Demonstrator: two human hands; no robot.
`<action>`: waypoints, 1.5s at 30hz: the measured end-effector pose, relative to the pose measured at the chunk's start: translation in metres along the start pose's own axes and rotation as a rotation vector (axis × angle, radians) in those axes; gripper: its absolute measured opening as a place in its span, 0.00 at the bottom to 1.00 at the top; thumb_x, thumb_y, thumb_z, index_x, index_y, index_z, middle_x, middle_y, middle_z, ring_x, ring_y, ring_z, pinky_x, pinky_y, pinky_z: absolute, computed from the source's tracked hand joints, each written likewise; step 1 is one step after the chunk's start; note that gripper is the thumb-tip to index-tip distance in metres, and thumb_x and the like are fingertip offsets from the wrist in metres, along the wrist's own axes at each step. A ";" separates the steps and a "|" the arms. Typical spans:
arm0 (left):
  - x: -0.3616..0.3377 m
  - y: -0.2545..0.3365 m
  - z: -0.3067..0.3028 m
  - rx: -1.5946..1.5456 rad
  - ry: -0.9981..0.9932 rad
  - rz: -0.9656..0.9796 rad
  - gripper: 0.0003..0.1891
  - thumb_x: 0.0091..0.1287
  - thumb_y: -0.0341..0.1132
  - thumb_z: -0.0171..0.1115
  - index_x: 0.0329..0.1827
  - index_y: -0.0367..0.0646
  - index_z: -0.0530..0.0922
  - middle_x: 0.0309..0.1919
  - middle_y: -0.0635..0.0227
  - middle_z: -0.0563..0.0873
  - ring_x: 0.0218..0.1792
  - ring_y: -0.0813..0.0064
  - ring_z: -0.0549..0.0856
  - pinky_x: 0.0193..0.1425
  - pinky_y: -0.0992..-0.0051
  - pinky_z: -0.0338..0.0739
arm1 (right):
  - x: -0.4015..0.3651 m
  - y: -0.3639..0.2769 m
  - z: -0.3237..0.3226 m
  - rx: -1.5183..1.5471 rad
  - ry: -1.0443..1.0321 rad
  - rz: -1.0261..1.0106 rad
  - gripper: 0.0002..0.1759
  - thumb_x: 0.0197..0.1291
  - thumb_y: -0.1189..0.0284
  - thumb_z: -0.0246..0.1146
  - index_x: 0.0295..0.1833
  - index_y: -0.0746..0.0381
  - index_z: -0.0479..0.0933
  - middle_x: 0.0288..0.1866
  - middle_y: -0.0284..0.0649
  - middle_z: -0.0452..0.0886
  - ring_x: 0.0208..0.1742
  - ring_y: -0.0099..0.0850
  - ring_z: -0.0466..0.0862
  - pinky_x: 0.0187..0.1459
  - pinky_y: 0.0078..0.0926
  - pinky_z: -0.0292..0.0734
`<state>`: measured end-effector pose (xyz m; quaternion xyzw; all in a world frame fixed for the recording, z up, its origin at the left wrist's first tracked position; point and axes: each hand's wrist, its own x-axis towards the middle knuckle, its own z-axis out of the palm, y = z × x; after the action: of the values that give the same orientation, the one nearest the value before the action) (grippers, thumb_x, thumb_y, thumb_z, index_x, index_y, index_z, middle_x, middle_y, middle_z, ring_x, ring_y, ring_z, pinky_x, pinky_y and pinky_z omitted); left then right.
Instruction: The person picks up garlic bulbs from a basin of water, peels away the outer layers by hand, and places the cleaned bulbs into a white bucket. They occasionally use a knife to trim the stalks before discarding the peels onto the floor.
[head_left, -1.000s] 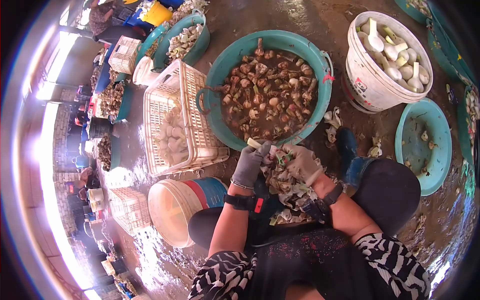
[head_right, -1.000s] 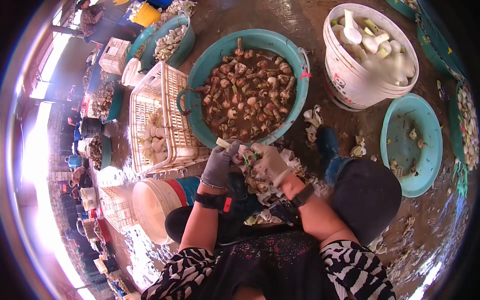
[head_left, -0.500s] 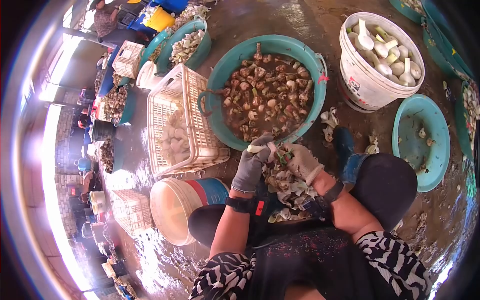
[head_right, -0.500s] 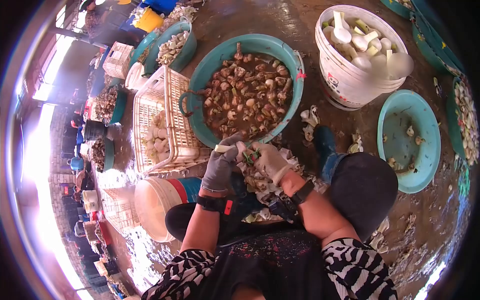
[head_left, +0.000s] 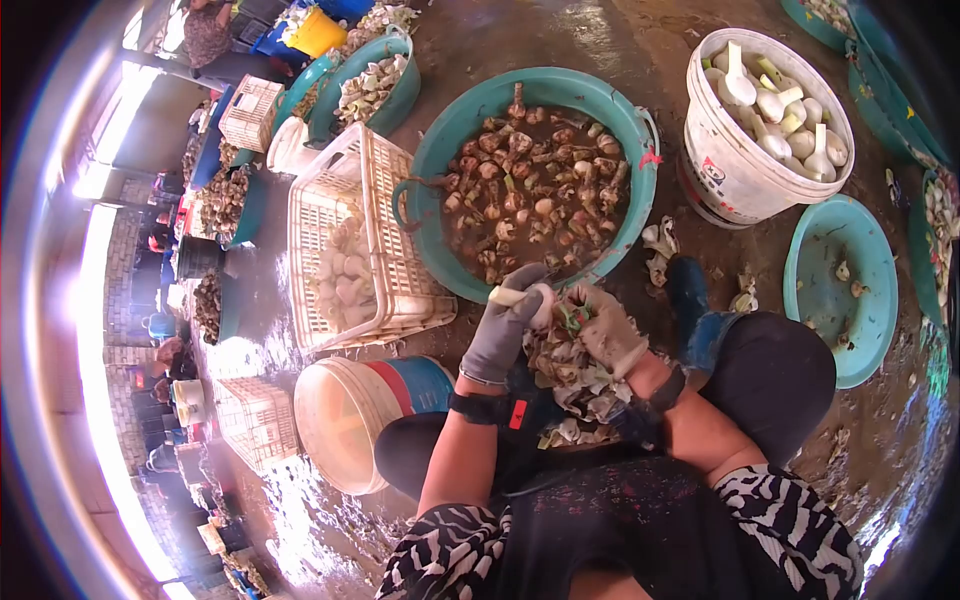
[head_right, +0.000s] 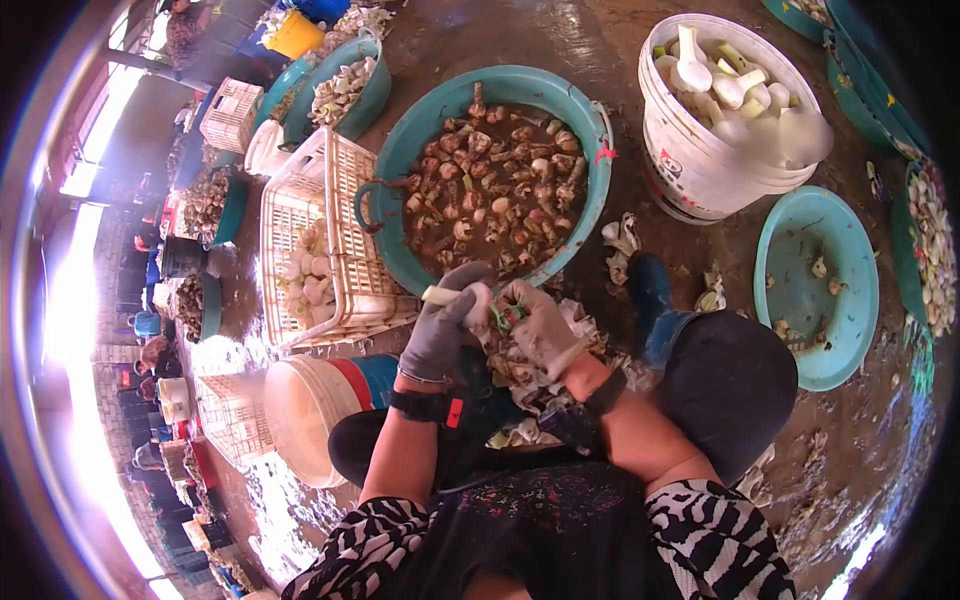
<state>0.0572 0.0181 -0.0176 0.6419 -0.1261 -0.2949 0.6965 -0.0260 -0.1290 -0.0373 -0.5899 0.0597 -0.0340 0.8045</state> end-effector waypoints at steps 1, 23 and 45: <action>-0.001 -0.004 0.002 0.201 0.128 0.016 0.22 0.67 0.39 0.59 0.60 0.35 0.72 0.38 0.69 0.82 0.35 0.80 0.79 0.39 0.77 0.76 | 0.000 0.003 0.000 -0.096 0.044 -0.083 0.08 0.64 0.70 0.60 0.40 0.64 0.72 0.31 0.33 0.76 0.30 0.20 0.76 0.35 0.22 0.77; 0.005 -0.031 -0.039 -0.649 0.149 -0.075 0.17 0.73 0.38 0.46 0.57 0.36 0.71 0.55 0.57 0.78 0.58 0.62 0.76 0.61 0.58 0.74 | 0.013 0.022 -0.001 0.298 0.232 0.540 0.10 0.64 0.74 0.50 0.30 0.63 0.73 0.23 0.36 0.75 0.22 0.26 0.75 0.24 0.23 0.70; 0.007 0.011 -0.015 -0.737 0.027 -0.059 0.13 0.59 0.34 0.58 0.42 0.34 0.76 0.47 0.46 0.81 0.52 0.60 0.80 0.60 0.67 0.74 | 0.017 0.112 0.003 -0.113 0.061 0.081 0.04 0.50 0.80 0.57 0.28 0.60 0.71 0.23 0.33 0.73 0.25 0.22 0.70 0.29 0.23 0.67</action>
<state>0.0736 0.0263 -0.0108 0.3552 0.0165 -0.3321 0.8737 -0.0107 -0.0941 -0.1444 -0.6301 0.1098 -0.0158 0.7686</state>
